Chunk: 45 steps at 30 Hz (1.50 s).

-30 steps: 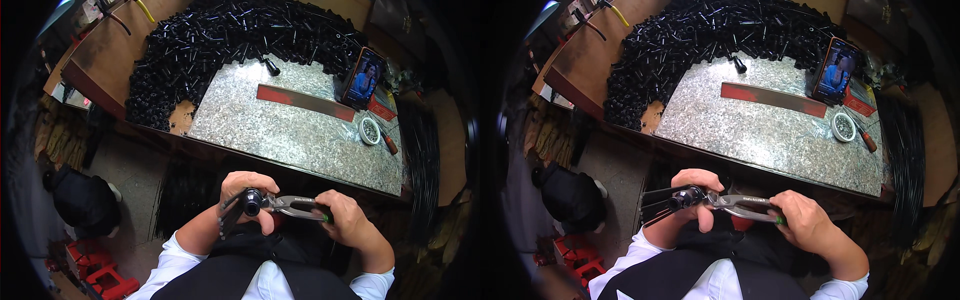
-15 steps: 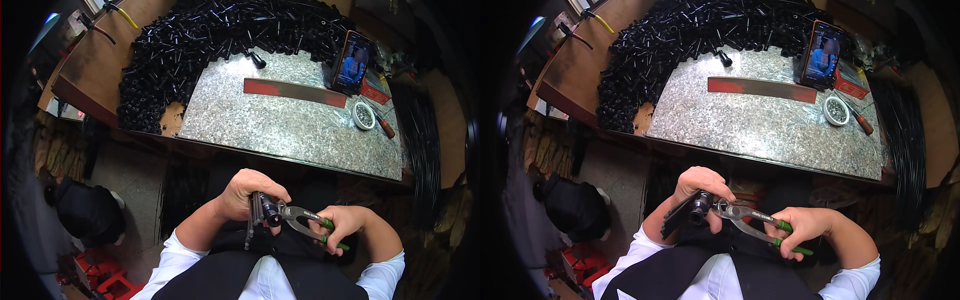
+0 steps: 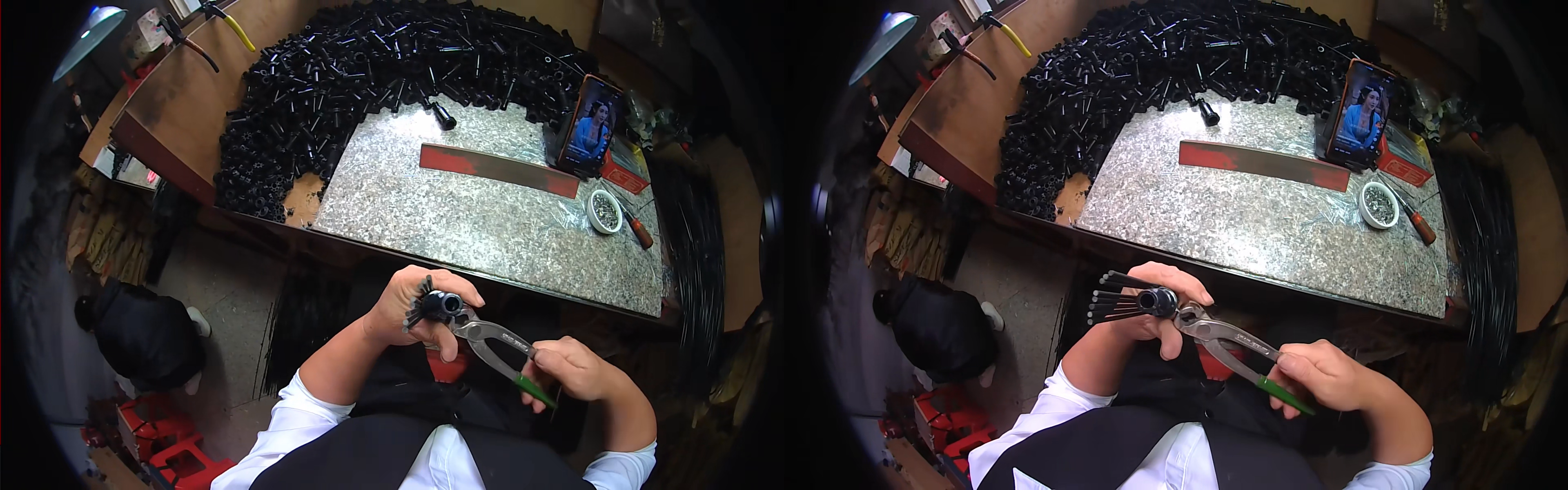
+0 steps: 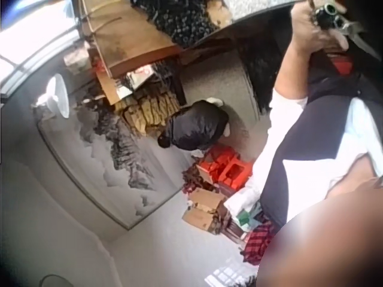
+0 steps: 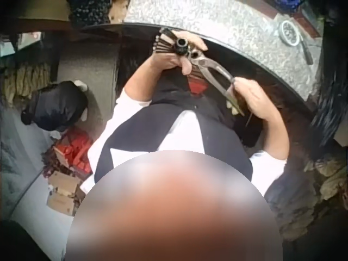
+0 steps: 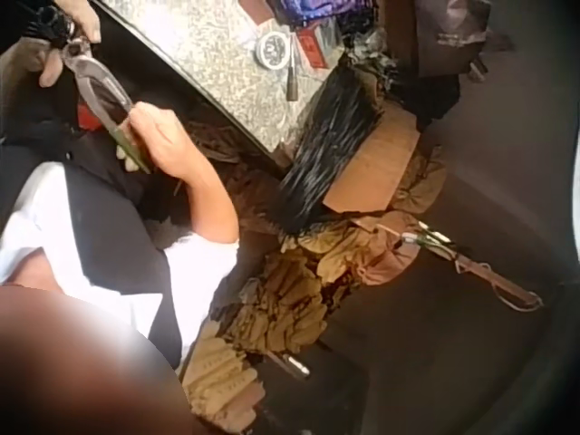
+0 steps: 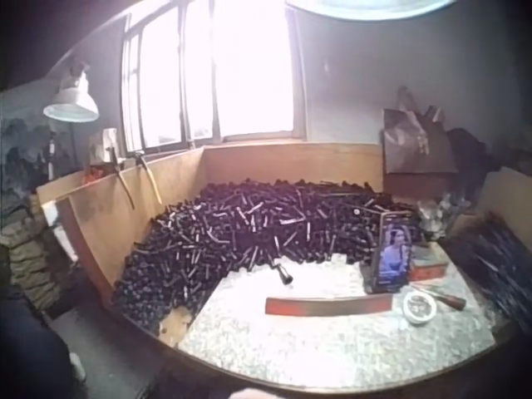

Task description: Assembling cable harnesses by cutting wires and attaching small plastic components at a manufacturing workstation.

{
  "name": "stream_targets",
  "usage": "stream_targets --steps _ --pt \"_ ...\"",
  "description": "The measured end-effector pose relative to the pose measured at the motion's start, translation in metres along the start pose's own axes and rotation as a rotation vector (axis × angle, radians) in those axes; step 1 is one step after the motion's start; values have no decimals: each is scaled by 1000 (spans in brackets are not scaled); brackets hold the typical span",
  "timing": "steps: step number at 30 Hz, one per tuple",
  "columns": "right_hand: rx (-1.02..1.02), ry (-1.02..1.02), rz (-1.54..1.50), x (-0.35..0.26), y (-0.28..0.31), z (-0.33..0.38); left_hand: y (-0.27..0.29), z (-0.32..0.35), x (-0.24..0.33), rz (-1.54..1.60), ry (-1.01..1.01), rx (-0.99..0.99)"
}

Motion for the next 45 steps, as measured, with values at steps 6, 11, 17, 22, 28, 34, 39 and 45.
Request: stream_targets --steps 6,11,17,22,28,34,39,45 --pt "19 21 244 -3 -4 -12 -2 4 -5 -58 131 0" --pt "683 1007 1186 -31 -11 1 9 6 -5 -94 59 62" --pt "-3 61 -12 4 7 -12 10 1 -3 64 124 -20" --pt "-169 -71 102 8 14 -16 -1 2 -9 64 181 -100" --pt "562 600 1223 -28 6 -11 -5 3 -9 -58 145 35" --pt "522 643 1263 -36 3 -11 -10 8 -13 -30 199 136" --pt "516 630 1221 -30 4 -18 -10 11 -19 -103 -31 154" --pt "686 779 1327 -27 7 -21 -13 14 -24 73 178 176"
Point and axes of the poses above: each hand's wrist, its own z-axis away from the middle knuckle, its own y-axis out of the back of the hand, x = y × z, the point moved 4 cm from there along -z, towards the middle knuckle, and after that the axes turned 3 degrees about -z, right-handed, at the moved point
